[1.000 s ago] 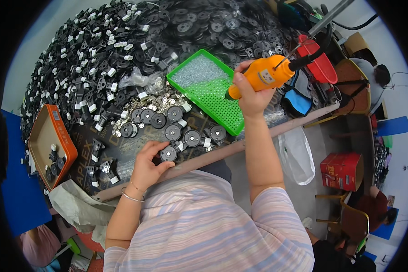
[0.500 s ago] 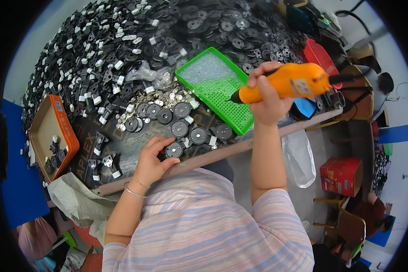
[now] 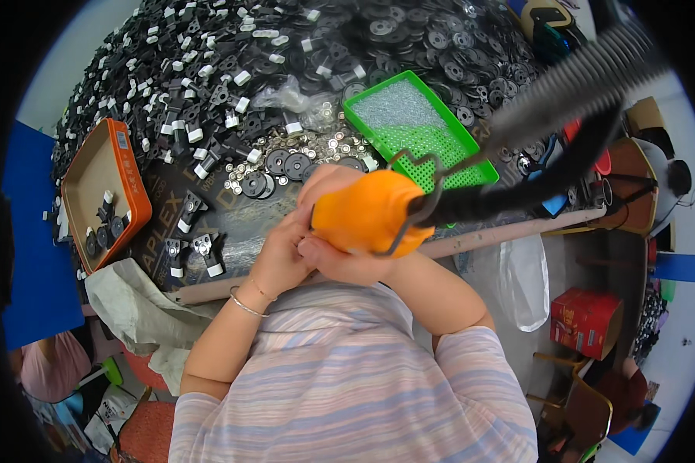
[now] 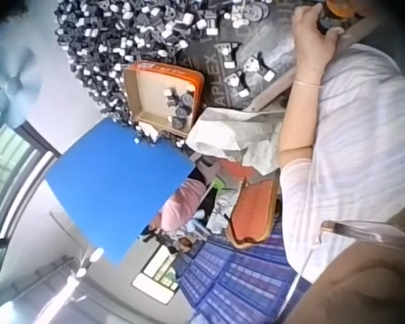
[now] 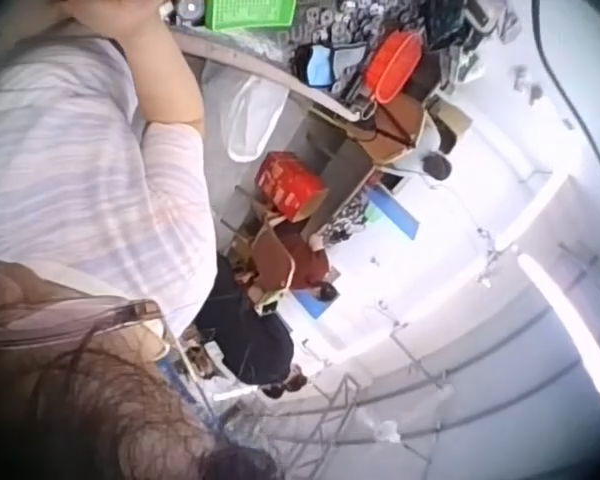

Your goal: Assembling small mechanical components using an electric screwdriver at a factory workbench.

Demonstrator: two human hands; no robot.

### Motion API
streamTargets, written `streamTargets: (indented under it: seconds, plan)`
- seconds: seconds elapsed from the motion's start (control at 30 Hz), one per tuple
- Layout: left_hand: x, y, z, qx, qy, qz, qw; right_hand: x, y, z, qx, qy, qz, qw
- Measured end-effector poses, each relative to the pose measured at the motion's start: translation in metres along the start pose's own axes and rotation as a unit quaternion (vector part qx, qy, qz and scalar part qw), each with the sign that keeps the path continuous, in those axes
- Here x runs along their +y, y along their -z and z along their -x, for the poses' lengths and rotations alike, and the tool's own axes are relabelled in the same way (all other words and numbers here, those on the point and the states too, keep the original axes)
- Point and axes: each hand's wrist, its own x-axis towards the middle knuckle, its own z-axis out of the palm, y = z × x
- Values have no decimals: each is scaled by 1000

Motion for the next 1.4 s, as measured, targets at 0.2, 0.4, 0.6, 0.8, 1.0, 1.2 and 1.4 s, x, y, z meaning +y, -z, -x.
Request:
streamTargets:
  seconds: [0.2,0.4,0.6,0.8,1.0,1.2,1.4]
  plan:
    - [-3,0,2,-6,-14,-12,1000,3,-4,-2,-55,-17,-13,998]
    - [0,0,1,-2,-6,3,1000,4,5,-7,-31,10,-28,999]
    - [7,1,2,-16,61,11,998,-28,59,-14,80,118,-64,988]
    - [7,2,2,-24,75,-14,997,-5,129,5,319,110,60,940]
    - [6,1,1,-26,71,-7,997,5,144,7,347,108,120,924]
    - [6,-1,0,-20,66,-7,998,6,145,6,339,107,113,928]
    - [5,0,0,-19,58,-12,998,7,143,6,340,103,112,928]
